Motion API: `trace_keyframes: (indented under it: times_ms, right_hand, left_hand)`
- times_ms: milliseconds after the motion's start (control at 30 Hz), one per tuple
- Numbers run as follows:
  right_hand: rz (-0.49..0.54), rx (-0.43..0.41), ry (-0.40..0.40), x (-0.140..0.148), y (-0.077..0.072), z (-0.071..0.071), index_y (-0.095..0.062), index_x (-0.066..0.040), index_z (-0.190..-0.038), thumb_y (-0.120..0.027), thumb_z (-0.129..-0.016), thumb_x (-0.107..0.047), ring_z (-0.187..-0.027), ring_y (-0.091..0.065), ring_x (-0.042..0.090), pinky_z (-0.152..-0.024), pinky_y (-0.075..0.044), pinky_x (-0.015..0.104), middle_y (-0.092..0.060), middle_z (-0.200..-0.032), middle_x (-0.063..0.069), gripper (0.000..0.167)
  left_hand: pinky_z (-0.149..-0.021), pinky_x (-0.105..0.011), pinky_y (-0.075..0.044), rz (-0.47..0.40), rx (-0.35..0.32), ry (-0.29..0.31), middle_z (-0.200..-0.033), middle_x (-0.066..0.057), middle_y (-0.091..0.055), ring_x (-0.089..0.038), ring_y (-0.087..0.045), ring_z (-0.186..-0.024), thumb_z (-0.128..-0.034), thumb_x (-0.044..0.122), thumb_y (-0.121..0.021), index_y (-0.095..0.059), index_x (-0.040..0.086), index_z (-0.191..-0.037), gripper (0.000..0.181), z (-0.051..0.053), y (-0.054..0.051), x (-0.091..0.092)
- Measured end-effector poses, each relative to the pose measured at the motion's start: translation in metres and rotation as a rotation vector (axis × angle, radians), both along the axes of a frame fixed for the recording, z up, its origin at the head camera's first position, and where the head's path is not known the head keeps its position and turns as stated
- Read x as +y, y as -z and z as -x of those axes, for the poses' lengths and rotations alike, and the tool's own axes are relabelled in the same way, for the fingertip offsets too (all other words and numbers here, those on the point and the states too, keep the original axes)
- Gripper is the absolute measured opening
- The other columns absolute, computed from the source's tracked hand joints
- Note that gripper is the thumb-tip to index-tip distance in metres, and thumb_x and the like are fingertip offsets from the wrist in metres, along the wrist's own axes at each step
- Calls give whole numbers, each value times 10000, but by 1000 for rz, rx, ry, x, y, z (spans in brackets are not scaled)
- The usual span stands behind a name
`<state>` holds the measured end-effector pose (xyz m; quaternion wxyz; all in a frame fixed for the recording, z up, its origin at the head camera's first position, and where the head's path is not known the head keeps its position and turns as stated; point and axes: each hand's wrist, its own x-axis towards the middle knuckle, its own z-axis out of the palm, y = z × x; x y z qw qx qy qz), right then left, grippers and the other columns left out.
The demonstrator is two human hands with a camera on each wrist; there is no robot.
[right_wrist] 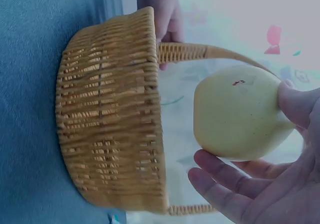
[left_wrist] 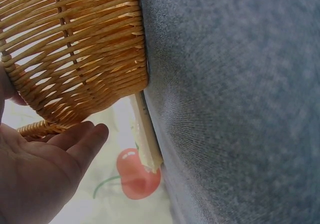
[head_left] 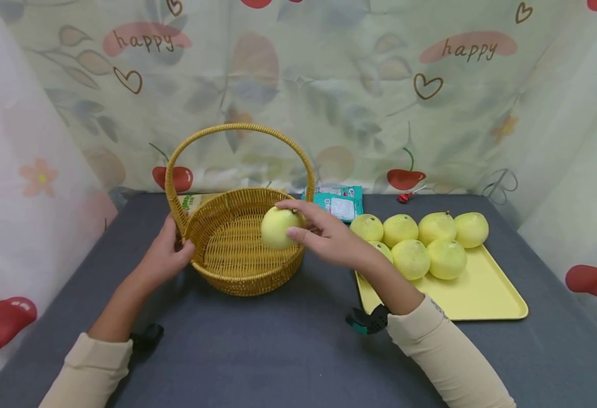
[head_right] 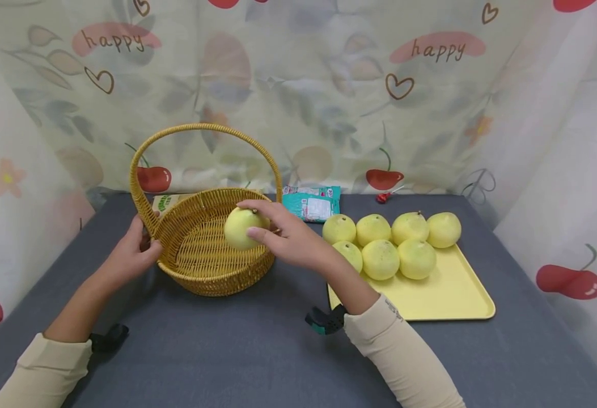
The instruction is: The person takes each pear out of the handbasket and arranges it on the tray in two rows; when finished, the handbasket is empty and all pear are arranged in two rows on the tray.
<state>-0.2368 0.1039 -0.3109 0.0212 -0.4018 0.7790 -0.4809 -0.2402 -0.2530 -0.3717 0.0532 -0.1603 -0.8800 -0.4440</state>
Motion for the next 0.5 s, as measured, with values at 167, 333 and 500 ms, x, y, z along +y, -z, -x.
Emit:
trace_keyframes:
  times_ms: [167, 333, 500]
  right_hand:
    - [12, -8, 24, 15, -1, -3, -466, -150, -1485, -559, -1025, -117, -1186, -549, 243, -903, -495, 440, -418, -1493, 36, 471]
    - [29, -54, 55, 30, -3, -7, -454, -156, -1487, -544, -1031, -109, -1129, -601, 299, -871, -508, 493, -422, -1473, 50, 468]
    - [20, -78, 106, 49, -7, -15, -447, -180, -1490, -553, -1029, -123, -1106, -630, 302, -857, -501, 488, -434, -1453, 55, 476]
  left_hand:
    - [-915, -498, -396, 6, 2, 3, -1493, -260, -284, -353, -425, -1206, -946, 23, -481, -31, 27, -1565, 765, 1, 1, -1]
    - [-939, -524, -394, 5, -4, -3, -1516, -271, -269, -363, -420, -1226, -940, 18, -484, -16, 26, -1571, 785, 2, 3, -2]
    - [-960, -537, -386, 0, -4, -9, -1528, -265, -262, -361, -409, -1249, -940, 16, -491, -17, 33, -1573, 791, 3, 2, -2]
